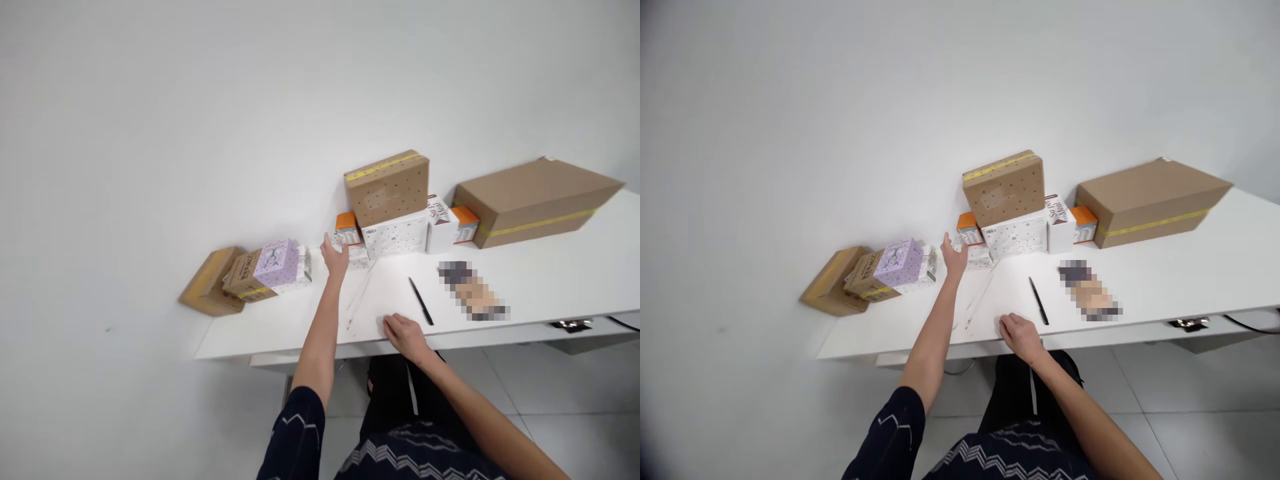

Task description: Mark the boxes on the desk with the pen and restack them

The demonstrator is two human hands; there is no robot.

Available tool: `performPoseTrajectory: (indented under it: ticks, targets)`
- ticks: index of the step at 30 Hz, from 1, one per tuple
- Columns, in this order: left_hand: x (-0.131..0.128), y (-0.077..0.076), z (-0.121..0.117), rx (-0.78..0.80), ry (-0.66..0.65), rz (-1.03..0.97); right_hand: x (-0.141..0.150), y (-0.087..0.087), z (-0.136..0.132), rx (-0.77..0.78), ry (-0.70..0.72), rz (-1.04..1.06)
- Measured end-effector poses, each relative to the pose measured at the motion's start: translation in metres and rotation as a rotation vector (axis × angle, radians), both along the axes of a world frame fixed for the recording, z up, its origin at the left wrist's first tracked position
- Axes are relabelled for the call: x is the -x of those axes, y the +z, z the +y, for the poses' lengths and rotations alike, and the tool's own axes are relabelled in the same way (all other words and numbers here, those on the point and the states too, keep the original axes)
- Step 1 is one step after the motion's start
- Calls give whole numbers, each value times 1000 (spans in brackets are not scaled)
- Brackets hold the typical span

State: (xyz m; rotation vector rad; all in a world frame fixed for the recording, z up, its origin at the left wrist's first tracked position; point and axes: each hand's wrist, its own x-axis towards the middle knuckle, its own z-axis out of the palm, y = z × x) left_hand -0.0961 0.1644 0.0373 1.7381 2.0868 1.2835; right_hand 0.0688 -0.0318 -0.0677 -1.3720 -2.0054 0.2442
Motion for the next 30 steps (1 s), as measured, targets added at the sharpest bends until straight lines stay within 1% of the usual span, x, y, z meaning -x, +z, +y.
performPoseTrajectory:
  ticks: [2,4,6,7,8,10,12,13,15,17,19,21,23,25,28,30]
  targets:
    - [33,6,-17,-63,50,148,-1,-1,0,-5,2,-23]
    - [71,15,-33,-98,202,276,-1,-2,-1,-18,3,-39]
    - [109,25,-45,-67,395,313,-1,-3,-1,-32,6,-35]
    - [126,29,-50,-19,462,310,-1,-3,-1,-39,7,-26]
    - [140,33,-53,49,500,291,-1,-4,-1,-46,7,-19]
    - [162,39,-56,210,482,239,-1,-4,-1,-57,5,-16]
    - [171,42,-57,315,423,213,-1,-3,-1,-58,-3,-24]
    - [171,43,-57,334,407,212,-1,-2,-1,-53,-9,-24]
    - [164,45,-59,330,419,206,0,0,-1,-23,-18,-5]
    - [152,46,-66,308,464,171,1,2,-1,26,-18,42]
    - [136,45,-82,273,483,129,1,3,-1,82,-11,113]
    - [118,40,-105,218,440,117,1,2,1,124,-16,178]
    - [95,29,-132,142,349,146,0,1,2,150,-36,208]
    - [66,13,-159,77,227,172,-2,1,3,164,-57,264]
    - [13,-14,-186,65,51,177,-6,3,3,193,-110,517]
    - [-19,-29,-196,62,-16,194,-9,5,2,234,-137,699]
